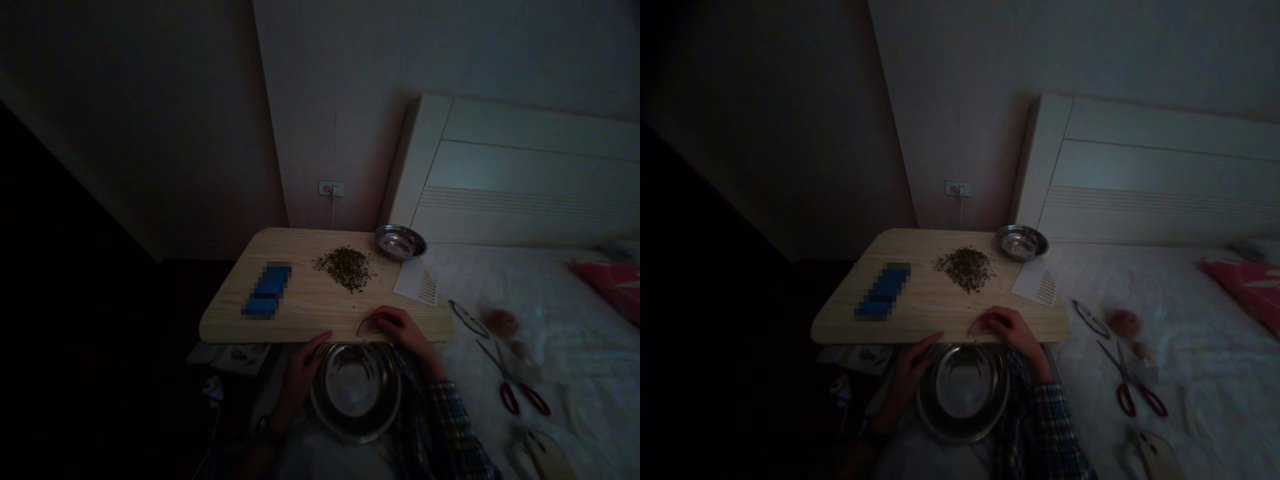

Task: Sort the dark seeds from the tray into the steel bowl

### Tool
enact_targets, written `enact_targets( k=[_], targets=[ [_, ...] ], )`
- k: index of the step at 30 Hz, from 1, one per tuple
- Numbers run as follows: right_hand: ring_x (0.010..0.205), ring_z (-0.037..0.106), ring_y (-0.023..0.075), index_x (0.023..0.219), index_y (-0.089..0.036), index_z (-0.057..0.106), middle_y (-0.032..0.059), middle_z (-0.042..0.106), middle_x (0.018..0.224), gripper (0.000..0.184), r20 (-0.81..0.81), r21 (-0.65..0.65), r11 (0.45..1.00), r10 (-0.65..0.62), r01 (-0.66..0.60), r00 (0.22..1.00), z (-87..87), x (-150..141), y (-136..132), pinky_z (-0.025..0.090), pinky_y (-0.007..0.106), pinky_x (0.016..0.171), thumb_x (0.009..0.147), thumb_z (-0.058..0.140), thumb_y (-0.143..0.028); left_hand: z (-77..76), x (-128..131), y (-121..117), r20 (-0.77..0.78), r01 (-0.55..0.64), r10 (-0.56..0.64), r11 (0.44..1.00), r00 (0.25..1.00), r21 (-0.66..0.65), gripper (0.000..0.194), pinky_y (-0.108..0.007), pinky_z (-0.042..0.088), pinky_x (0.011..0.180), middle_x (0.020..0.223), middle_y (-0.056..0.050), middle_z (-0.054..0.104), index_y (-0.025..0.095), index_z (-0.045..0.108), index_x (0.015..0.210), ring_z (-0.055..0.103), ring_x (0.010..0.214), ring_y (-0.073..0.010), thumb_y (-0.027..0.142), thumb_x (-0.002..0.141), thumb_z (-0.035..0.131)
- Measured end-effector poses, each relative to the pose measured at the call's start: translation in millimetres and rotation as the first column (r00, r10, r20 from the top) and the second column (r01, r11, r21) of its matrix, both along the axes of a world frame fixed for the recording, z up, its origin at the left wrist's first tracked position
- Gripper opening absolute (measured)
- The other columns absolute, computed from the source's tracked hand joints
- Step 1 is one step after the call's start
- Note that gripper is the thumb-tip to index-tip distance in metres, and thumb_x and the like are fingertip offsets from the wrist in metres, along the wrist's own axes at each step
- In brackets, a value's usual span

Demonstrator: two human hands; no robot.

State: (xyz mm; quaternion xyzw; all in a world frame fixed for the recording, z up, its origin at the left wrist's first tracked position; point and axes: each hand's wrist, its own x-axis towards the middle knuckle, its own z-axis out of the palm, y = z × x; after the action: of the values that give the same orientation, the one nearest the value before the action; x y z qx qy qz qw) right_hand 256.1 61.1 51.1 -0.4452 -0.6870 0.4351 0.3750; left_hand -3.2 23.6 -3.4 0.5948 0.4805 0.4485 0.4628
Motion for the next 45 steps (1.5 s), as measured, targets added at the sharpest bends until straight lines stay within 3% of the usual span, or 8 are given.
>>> enact_targets(
  k=[10,17,25,30,45],
  targets=[
    [0.077,0.061,0.0169,0.090,-0.017,0.062,0.0038,0.066,0.081,0.020,-0.060,0.037,0.996,-0.082,0.084,0.995,-2.4,0.9,0.7,0.047,0.028,0.073,0.083,0.050,-0.033,-0.9,1.0,0.2,0.012,-0.013,0.013,1.000,1.000,-0.002,0.037,-0.036,0.039,0.100,0.116,-0.004,0.064,0.020,0.061,0.110,0.056,0.109,-0.0192,0.019,0.075,0.049],
    [0.078,0.060,0.0179,0.094,-0.018,0.062,0.0044,0.066,0.086,0.023,-0.055,0.059,0.981,-0.182,0.185,0.982,-12.6,3.6,4.4,0.048,0.030,0.073,0.082,0.051,-0.035,4.4,0.7,-0.7,0.016,-0.005,0.005,1.000,1.000,-0.009,0.037,-0.037,0.038,0.101,0.116,-0.004,0.063,0.021,0.062,0.110,0.055,0.110,-0.0195,0.019,0.075,0.050],
    [0.078,0.060,0.0182,0.094,-0.019,0.061,0.0041,0.066,0.085,0.023,-0.034,0.089,0.963,-0.254,0.256,0.967,-16.8,4.2,7.8,0.047,0.031,0.074,0.083,0.049,-0.035,0.5,1.0,0.1,0.011,-0.018,0.018,1.000,1.000,-0.010,0.036,-0.036,0.039,0.100,0.115,-0.003,0.064,0.022,0.062,0.110,0.056,0.109,-0.0192,0.019,0.075,0.051],
    [0.087,0.060,0.0190,0.100,-0.021,0.057,0.0049,0.065,0.095,0.022,-0.125,0.108,0.941,-0.306,0.320,0.944,-21.1,3.6,9.5,0.047,0.032,0.080,0.083,0.049,-0.033,0.9,0.9,0.0,0.030,-0.008,0.008,1.000,1.000,-0.003,0.038,-0.036,0.037,0.102,0.116,-0.003,0.063,0.022,0.061,0.111,0.055,0.111,-0.0189,0.017,0.075,0.050],
    [0.100,0.058,0.0193,0.115,-0.023,0.054,0.0048,0.063,0.109,0.030,0.018,0.186,0.950,-0.258,0.250,0.966,-10.7,-1.1,7.4,0.042,0.038,0.091,0.087,0.044,-0.026,0.9,0.5,0.3,0.030,0.004,-0.003,1.000,1.000,-0.006,0.038,-0.036,0.037,0.102,0.117,-0.003,0.063,0.021,0.061,0.110,0.053,0.112,-0.0186,0.015,0.074,0.049]
  ],
)
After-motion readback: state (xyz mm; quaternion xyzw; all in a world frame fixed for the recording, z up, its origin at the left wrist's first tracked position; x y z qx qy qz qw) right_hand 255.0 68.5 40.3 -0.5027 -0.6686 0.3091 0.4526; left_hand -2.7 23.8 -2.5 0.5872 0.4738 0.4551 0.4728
